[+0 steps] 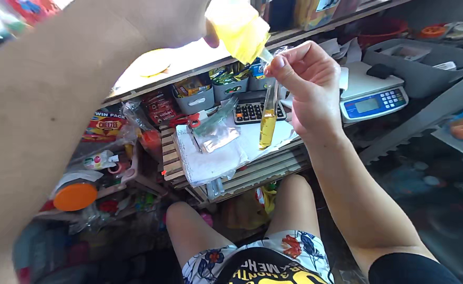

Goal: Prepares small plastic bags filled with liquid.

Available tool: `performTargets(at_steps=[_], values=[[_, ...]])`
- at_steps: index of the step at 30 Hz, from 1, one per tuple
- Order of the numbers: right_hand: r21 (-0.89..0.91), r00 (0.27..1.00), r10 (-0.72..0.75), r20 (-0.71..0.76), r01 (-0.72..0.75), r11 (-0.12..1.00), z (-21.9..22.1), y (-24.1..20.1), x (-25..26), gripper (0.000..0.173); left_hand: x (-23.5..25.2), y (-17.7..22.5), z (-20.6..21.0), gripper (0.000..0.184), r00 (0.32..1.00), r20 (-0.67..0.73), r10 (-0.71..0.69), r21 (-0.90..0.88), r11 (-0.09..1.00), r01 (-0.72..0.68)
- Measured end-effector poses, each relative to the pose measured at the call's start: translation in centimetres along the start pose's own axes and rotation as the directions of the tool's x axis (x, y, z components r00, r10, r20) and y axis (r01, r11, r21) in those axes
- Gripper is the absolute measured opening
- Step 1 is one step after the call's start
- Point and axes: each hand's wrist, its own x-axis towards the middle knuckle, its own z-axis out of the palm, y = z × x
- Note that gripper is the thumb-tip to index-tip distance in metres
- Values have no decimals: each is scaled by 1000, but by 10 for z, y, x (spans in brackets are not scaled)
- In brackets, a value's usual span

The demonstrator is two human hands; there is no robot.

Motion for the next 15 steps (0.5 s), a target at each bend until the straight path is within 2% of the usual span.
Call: performTargets(at_steps=[1,4,6,9,11,12,15], values=[[-15,1000,-2,0,2,1000,-2,1,0,6,-6,14,-3,35,996,41,-76,35,997,75],[-115,999,-40,-1,40,993,-8,4,-3,3,-21,11,22,47,996,30,-87,14,996,87],[-224,997,-71,3,70,972,-12,0,-10,4,-30,10,48,51,977,62,-202,-216,953,211],[-244,993,-107,-53,91,966,-19,-3,-20,6,-33,0,83,53,922,85,-378,-614,709,347],[-189,990,-87,-109,65,980,-24,1,-30,6,-26,-15,99,55,859,17,-511,-781,529,331],[-169,990,-69,-125,47,985,-26,4,-35,6,-20,-25,105,57,818,-42,-573,-825,482,296],[-146,986,-32,-161,9,989,-31,12,-57,3,2,-69,115,74,699,-201,-687,-867,457,200]])
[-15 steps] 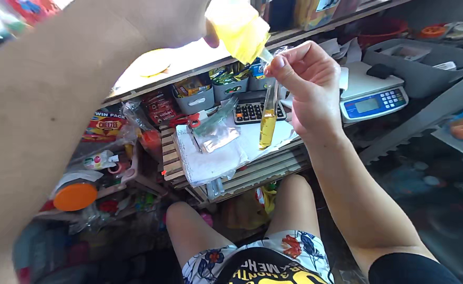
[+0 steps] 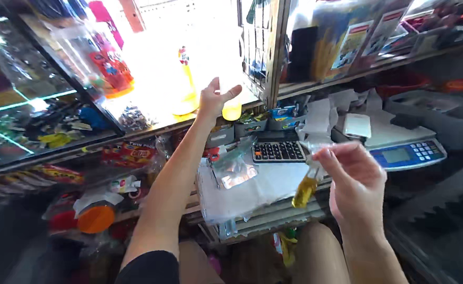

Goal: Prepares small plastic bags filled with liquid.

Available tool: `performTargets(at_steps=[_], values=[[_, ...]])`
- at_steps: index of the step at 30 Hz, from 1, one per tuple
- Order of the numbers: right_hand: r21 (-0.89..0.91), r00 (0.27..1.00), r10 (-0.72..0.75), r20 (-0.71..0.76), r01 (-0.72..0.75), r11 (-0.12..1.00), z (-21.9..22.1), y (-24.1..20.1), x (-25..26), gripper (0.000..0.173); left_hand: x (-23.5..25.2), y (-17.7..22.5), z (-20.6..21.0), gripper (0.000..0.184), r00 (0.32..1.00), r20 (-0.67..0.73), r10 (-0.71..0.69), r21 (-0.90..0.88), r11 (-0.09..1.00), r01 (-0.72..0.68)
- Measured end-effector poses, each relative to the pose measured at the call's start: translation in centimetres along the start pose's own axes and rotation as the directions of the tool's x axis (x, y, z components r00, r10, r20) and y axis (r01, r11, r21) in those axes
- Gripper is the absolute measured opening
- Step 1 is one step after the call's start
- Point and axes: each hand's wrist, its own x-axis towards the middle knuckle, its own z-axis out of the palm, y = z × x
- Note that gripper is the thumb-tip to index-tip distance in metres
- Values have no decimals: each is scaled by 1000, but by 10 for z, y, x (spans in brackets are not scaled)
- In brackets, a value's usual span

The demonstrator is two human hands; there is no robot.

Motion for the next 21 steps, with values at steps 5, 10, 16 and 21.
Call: performTargets(at_steps=[5,10,16,21], values=[[-85,1000,18,7,-18,996,-14,5,-40,5,68,-52,-1,83,992,-112,51,2,999,-51],[-124,997,65,37,-60,990,-33,6,-65,6,101,-88,7,83,994,-99,34,-44,998,-39],[-138,999,5,49,2,990,-51,5,-62,9,98,-108,6,78,995,-76,69,-6,998,-69],[-127,998,-49,35,53,990,-51,5,-56,9,94,-105,7,81,994,-101,40,41,999,-36]])
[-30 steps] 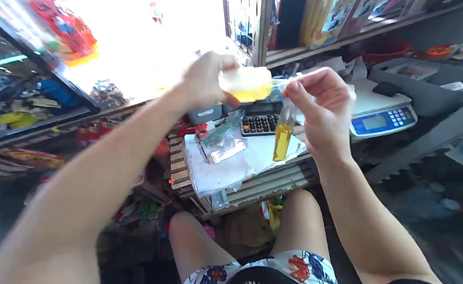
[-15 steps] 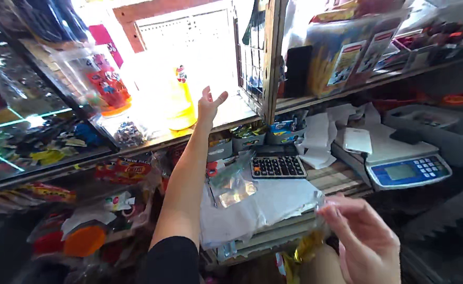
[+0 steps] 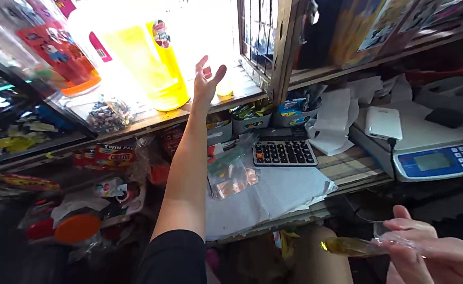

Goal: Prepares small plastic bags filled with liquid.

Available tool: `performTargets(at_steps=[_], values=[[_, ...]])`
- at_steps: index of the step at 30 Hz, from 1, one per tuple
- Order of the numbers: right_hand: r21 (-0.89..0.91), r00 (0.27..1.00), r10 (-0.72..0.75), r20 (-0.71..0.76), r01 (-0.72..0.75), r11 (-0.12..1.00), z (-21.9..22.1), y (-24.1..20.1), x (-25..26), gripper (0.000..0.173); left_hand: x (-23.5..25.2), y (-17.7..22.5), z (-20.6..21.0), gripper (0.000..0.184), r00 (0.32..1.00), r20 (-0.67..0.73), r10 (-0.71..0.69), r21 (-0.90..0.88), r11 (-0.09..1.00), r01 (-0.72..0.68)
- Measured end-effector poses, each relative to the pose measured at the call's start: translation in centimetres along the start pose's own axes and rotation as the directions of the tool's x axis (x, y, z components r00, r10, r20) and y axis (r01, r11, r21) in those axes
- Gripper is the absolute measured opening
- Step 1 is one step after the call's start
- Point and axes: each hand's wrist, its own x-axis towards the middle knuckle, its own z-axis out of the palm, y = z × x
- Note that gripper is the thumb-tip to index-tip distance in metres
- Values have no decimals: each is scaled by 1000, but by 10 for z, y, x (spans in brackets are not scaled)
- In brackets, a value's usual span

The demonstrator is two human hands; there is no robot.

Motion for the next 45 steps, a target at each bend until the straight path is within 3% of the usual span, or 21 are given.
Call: performTargets(at_steps=[7,12,15,19,45], values=[[13,1000,20,2,-20,1000,3,3,-1,8,2,-2,-3,80,998,65,9,-119,993,-2],[10,1000,21,18,-21,1000,2,4,-1,7,-2,2,-4,114,974,225,-15,-175,983,55],[11,999,26,20,-26,1000,0,5,-1,7,1,0,-5,118,962,270,-25,-146,987,67],[26,1000,28,-2,-28,999,-2,7,0,7,-1,3,-5,115,963,269,-29,-87,995,54],[-18,999,42,-12,-42,999,-6,14,-6,5,-1,4,-4,102,970,241,-36,-156,985,75]])
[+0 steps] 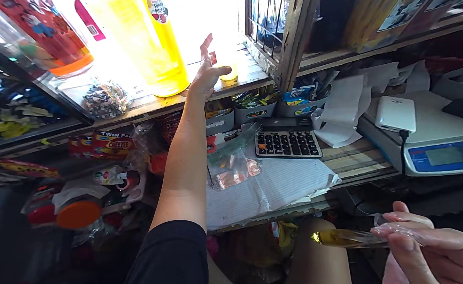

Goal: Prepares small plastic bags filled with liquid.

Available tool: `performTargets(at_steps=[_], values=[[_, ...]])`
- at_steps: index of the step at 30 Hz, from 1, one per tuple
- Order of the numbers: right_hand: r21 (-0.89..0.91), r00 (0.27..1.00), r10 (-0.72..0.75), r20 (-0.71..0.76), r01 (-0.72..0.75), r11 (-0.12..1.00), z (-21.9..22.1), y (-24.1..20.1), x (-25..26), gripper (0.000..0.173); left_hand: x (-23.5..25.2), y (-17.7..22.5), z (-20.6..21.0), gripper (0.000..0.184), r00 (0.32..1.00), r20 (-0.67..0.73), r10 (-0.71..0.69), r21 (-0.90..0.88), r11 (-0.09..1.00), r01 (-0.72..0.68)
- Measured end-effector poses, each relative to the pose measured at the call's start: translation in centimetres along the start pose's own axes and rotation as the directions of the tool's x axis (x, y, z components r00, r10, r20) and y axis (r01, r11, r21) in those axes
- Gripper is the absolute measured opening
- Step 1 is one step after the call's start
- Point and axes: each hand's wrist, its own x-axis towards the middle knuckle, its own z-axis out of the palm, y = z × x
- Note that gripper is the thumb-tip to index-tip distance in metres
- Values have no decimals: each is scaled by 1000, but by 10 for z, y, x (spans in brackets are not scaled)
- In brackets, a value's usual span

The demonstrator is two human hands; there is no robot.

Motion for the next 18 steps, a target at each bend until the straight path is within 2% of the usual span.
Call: performTargets(at_steps=[2,5,9,12,15,18], values=[[-3,1000,8,-8,-8,1000,1,0,-1,5,-1,1,1,87,999,-32,-7,-5,1000,7],[-10,1000,31,-4,-31,999,3,0,-2,6,-2,4,3,76,999,-50,9,32,999,-7],[-11,997,78,29,-78,997,7,-5,0,7,-4,-4,-1,85,990,-127,57,74,996,-48],[70,987,130,90,-136,988,7,-14,11,8,-26,12,1,90,977,-193,94,151,986,-65],[224,976,167,138,-195,955,10,-24,19,12,-79,42,12,73,977,-45,206,253,949,-188],[275,969,174,176,-218,937,14,-31,20,12,-151,73,32,67,947,93,308,383,867,-320]])
